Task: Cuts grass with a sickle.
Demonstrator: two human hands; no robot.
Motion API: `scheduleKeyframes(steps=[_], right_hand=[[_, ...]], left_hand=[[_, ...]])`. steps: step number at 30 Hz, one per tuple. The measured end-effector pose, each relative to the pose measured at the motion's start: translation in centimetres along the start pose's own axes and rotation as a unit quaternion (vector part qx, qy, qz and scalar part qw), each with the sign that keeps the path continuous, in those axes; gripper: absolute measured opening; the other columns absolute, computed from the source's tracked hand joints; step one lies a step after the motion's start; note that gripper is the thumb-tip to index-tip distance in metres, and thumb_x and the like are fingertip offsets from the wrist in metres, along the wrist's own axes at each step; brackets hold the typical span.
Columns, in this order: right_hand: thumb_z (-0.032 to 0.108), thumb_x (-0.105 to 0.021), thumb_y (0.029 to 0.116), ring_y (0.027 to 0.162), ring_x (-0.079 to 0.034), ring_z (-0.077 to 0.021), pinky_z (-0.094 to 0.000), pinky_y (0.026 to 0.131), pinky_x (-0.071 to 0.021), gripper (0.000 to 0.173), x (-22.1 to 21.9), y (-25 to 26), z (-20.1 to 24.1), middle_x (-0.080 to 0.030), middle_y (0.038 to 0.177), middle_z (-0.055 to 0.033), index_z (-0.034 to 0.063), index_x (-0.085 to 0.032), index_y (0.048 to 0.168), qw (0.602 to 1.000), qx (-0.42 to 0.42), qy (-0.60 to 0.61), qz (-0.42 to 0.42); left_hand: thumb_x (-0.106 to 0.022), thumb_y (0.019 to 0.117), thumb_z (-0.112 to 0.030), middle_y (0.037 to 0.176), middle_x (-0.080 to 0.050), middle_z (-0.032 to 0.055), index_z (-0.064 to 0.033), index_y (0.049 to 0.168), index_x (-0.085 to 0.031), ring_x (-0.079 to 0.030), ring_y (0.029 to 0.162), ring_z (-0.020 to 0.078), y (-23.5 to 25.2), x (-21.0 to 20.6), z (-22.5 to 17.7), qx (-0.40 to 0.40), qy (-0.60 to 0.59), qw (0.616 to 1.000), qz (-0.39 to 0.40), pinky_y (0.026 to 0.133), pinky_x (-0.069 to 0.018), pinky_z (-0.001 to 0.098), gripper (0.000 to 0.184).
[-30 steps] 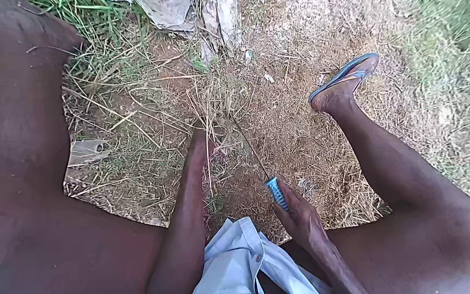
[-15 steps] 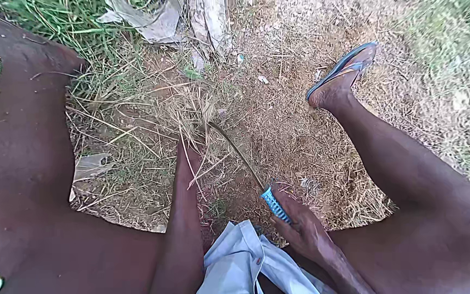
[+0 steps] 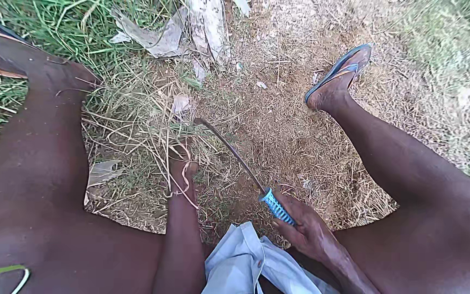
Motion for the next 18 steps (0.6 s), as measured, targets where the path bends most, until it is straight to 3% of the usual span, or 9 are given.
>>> scheduleKeyframes(steps=[3,4,6,8,11,12,13,16,18], right_hand=[[0.027,-0.061,0.1015,0.105,-0.07,-0.0177,-0.0341,0.092,-0.0576,0.052,0.1,0.2,0.3,-0.07,0.123,-0.0169,-0.0017,-0.055,0.144,1.0,0.012,-0.004,-0.007],[0.028,-0.061,0.1014,0.104,-0.07,-0.0176,-0.0339,0.092,-0.0577,0.051,0.2,0.2,0.5,-0.07,0.122,-0.0167,-0.0013,-0.055,0.143,1.0,0.016,-0.004,-0.008],[0.028,-0.061,0.1007,0.102,-0.07,-0.0182,-0.0347,0.09,-0.0583,0.051,0.3,0.5,0.8,-0.071,0.12,-0.0164,-0.0001,-0.057,0.143,0.999,0.026,-0.013,-0.016],[0.027,-0.062,0.0998,0.098,-0.071,-0.0187,-0.0353,0.086,-0.0587,0.05,0.3,0.8,1.1,-0.072,0.116,-0.0165,-0.0001,-0.058,0.141,0.999,0.034,-0.012,-0.027],[0.026,-0.062,0.1002,0.102,-0.07,-0.0161,-0.034,0.09,-0.0585,0.05,0.1,0.9,1.0,-0.071,0.119,-0.0155,-0.0014,-0.057,0.142,0.998,0.032,0.023,-0.038],[0.026,-0.062,0.1003,0.103,-0.07,-0.0153,-0.0334,0.091,-0.0583,0.05,0.1,1.0,1.1,-0.071,0.119,-0.0154,-0.0015,-0.057,0.142,0.998,0.035,0.028,-0.045],[0.025,-0.062,0.1002,0.103,-0.069,-0.0145,-0.0328,0.091,-0.058,0.05,0.1,1.0,1.2,-0.071,0.12,-0.0156,-0.0018,-0.057,0.142,0.997,0.037,0.034,-0.053],[0.027,-0.062,0.1012,0.101,-0.069,-0.0108,-0.0304,0.09,-0.0586,0.052,0.3,1.0,1.5,-0.071,0.119,-0.0139,-0.003,-0.055,0.143,0.992,0.04,0.09,-0.074],[0.026,-0.061,0.1018,0.095,-0.068,-0.0075,-0.0268,0.085,-0.0595,0.054,0.6,1.1,1.9,-0.07,0.119,-0.0127,-0.0061,-0.051,0.145,0.981,0.051,0.16,-0.092]], left_hand=[[-0.039,0.1103,-0.014,0.098,-0.06,-0.0047,-0.0086,0.123,-0.049,-0.06,0.086,-0.0024,-1.2,-1.2,-2.2,0.056,-0.188,0.981,-0.014,0.077,-0.0528,0.0156,0.017],[-0.039,0.111,-0.016,0.099,-0.06,-0.0054,-0.011,0.125,-0.049,-0.06,0.089,-0.0012,-0.9,-1.4,-2.6,0.059,-0.227,0.972,0.003,0.079,-0.053,0.0177,0.018],[-0.043,0.1093,-0.017,0.095,-0.064,-0.0056,-0.0168,0.116,-0.052,-0.064,0.089,0.0015,1.0,-1.8,-2.6,0.055,-0.3,0.952,0.024,0.078,-0.0565,0.0221,0.011],[-0.042,0.1092,-0.016,0.096,-0.065,-0.0044,-0.0153,0.116,-0.052,-0.065,0.09,0.0021,0.9,-1.6,-3.4,0.034,-0.3,0.953,0.022,0.078,-0.0571,0.0221,0.012],[-0.034,0.1118,-0.017,0.111,-0.059,-0.0044,-0.0105,0.136,-0.045,-0.059,0.101,-0.0015,-1.0,-0.9,-5.1,-0.01,-0.216,0.976,0.03,0.088,-0.0515,0.0174,0.028],[-0.036,0.1107,-0.017,0.104,-0.063,-0.0052,-0.0137,0.126,-0.049,-0.062,0.096,-0.0003,0.0,-1.2,-5.3,-0.008,-0.258,0.966,0.021,0.084,-0.0553,0.0197,0.02],[-0.036,0.1111,-0.019,0.104,-0.065,-0.0049,-0.0153,0.123,-0.05,-0.064,0.097,0.0015,0.6,-1.6,-5.7,-0.005,-0.292,0.956,0.026,0.084,-0.0573,0.0226,0.018],[-0.044,0.1087,-0.021,0.111,-0.066,-0.0014,-0.0154,0.127,-0.051,-0.065,0.105,0.0084,2.0,-2.4,-7.1,-0.052,-0.318,0.944,0.066,0.092,-0.0577,0.0314,0.02],[-0.041,0.1097,-0.02,0.114,-0.066,-0.0016,-0.0157,0.128,-0.05,-0.064,0.109,0.0081,2.1,-2.6,-8.8,-0.081,-0.315,0.941,0.088,0.096,-0.0562,0.031,0.021]])
Point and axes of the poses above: each hand's wrist, its own y-axis towards the middle knuckle, its own x-axis out of the back of the hand, z = x × y, the point moved 4 cm from there along y, towards the middle knuckle
